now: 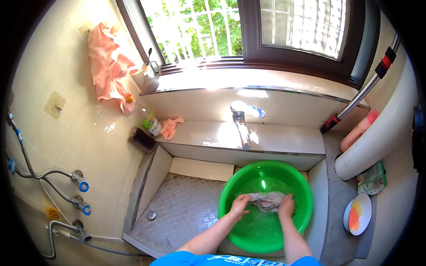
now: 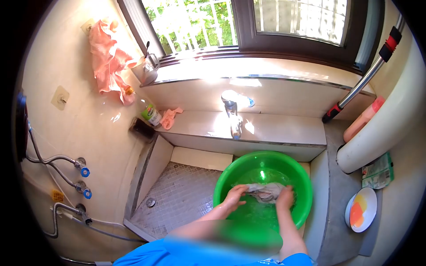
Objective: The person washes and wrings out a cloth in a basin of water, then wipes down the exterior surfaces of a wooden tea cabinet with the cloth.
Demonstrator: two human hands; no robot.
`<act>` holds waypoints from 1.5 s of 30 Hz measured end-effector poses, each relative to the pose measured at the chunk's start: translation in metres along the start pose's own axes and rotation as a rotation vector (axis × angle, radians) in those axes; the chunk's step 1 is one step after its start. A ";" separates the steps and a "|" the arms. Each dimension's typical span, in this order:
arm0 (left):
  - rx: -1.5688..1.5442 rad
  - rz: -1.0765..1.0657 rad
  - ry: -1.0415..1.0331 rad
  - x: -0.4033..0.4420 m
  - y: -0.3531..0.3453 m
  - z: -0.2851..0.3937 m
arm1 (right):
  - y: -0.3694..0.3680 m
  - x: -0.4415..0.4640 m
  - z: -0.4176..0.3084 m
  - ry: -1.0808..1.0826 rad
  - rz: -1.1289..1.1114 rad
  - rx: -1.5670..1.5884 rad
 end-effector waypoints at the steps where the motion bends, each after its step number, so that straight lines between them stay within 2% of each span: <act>1: -0.074 0.031 0.092 0.003 -0.001 -0.002 | -0.004 -0.010 -0.002 0.127 -0.084 -0.052; 2: -0.071 0.021 0.095 0.006 -0.006 -0.006 | -0.014 -0.024 -0.008 0.249 -0.171 -0.106; 4: 0.097 0.055 0.066 0.003 -0.023 -0.014 | -0.021 -0.044 -0.032 0.291 -0.468 -0.102; 5: 0.177 0.081 -0.219 0.038 -0.015 -0.049 | -0.021 -0.042 -0.028 0.285 -0.473 -0.103; 6: 0.181 0.085 -0.210 0.044 -0.010 -0.047 | -0.023 -0.037 -0.022 0.327 -0.554 0.001; 7: 0.070 0.072 -0.101 0.045 -0.003 -0.041 | -0.026 -0.035 -0.015 0.361 -0.641 0.109; 8: -0.042 0.063 0.019 0.045 0.005 -0.040 | -0.027 -0.021 -0.003 0.278 -0.583 0.179; 9: -0.083 -0.003 -0.016 0.055 0.016 -0.045 | -0.026 -0.005 0.005 0.190 -0.526 0.238; 10: 0.023 0.256 -0.191 0.023 -0.003 -0.023 | 0.000 -0.003 -0.011 -0.050 -0.375 0.176; 11: -0.003 0.198 -0.128 0.028 -0.001 -0.026 | -0.018 -0.001 0.009 -0.025 -0.178 0.205; 12: 0.020 0.042 0.004 0.029 -0.001 -0.027 | -0.010 -0.011 0.001 0.061 -0.193 0.216; 14: -0.082 -0.089 0.218 0.025 -0.012 -0.022 | 0.014 -0.027 -0.039 0.275 -0.254 0.305; 16: -0.138 -0.121 0.319 0.011 -0.019 -0.009 | 0.042 -0.052 -0.075 0.427 -0.426 0.472; 17: -0.313 -0.325 0.295 0.024 -0.012 -0.022 | 0.063 -0.065 -0.096 0.494 -0.448 0.562; 19: -0.357 -0.371 0.172 0.048 0.007 -0.046 | 0.093 -0.086 -0.128 0.718 -0.475 0.556; 21: -0.232 -0.335 0.267 -0.013 -0.025 0.009 | 0.092 -0.101 -0.138 0.804 -0.577 0.621; 22: -0.226 -0.333 0.272 0.000 -0.018 -0.007 | 0.085 -0.104 -0.138 0.844 -0.607 0.606; 24: -0.243 -0.601 0.012 0.054 0.005 -0.069 | 0.052 -0.092 -0.122 0.764 -0.345 0.443; 26: -0.258 -0.739 -0.117 0.054 0.001 -0.066 | 0.044 -0.069 -0.115 0.684 -0.225 0.445; 28: -0.311 -0.312 0.105 0.008 -0.022 -0.006 | 0.033 -0.044 -0.104 0.519 -0.180 0.352; 29: -0.354 -0.196 0.078 0.001 -0.026 0.002 | 0.026 -0.028 -0.094 0.412 -0.166 0.274; 30: -0.356 -0.195 0.079 0.009 -0.022 -0.002 | 0.021 -0.008 -0.075 0.376 -0.106 0.243; 32: -0.426 0.014 -0.280 0.031 -0.006 -0.013 | 0.008 0.011 -0.036 0.338 -0.048 0.212; 33: -0.310 0.133 -0.205 0.020 -0.007 -0.004 | 0.001 0.012 -0.017 0.271 0.030 0.132; 34: -0.320 0.134 -0.196 0.022 -0.008 -0.010 | 0.004 0.008 -0.008 0.202 0.107 0.047; 35: -0.017 0.138 -0.303 0.025 -0.009 -0.015 | -0.001 -0.003 -0.006 0.201 0.105 0.037; 36: 0.290 0.135 -0.406 0.028 -0.011 -0.020 | -0.006 -0.021 -0.017 0.166 -0.051 -0.046; 37: 0.287 0.131 -0.399 0.028 -0.014 -0.026 | -0.009 -0.034 -0.020 0.129 -0.207 -0.126; 38: 0.468 0.123 -0.456 0.027 -0.017 -0.033 | -0.025 -0.038 -0.006 0.127 -0.209 -0.130; 39: 0.653 0.116 -0.511 0.024 -0.019 -0.038 | -0.032 -0.043 -0.011 0.197 -0.370 0.152; 40: 0.840 0.111 -0.565 0.023 -0.018 -0.040 | -0.027 -0.041 -0.007 0.389 -0.377 0.082; 41: 0.795 0.096 -0.506 0.026 -0.013 -0.037 | -0.021 -0.039 -0.002 0.580 -0.367 0.023; 42: 0.800 0.103 -0.508 0.026 -0.011 -0.033 | -0.021 -0.030 -0.001 0.583 -0.369 0.032; 44: 0.713 0.144 -0.458 0.022 -0.009 -0.029 | -0.018 -0.013 0.007 0.339 -0.110 -0.088; 45: 0.715 0.145 -0.463 0.015 -0.012 -0.024 | -0.014 -0.008 0.005 0.339 -0.107 -0.084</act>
Point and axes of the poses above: each hand's wrist, its own x-axis towards the middle knuckle, its own y-axis out of the back of the hand, z = x × y, the point moved 1 cm from there along x, towards the middle knuckle, and after that the axes turned 8 degrees about -x, right-handed, at the moved point
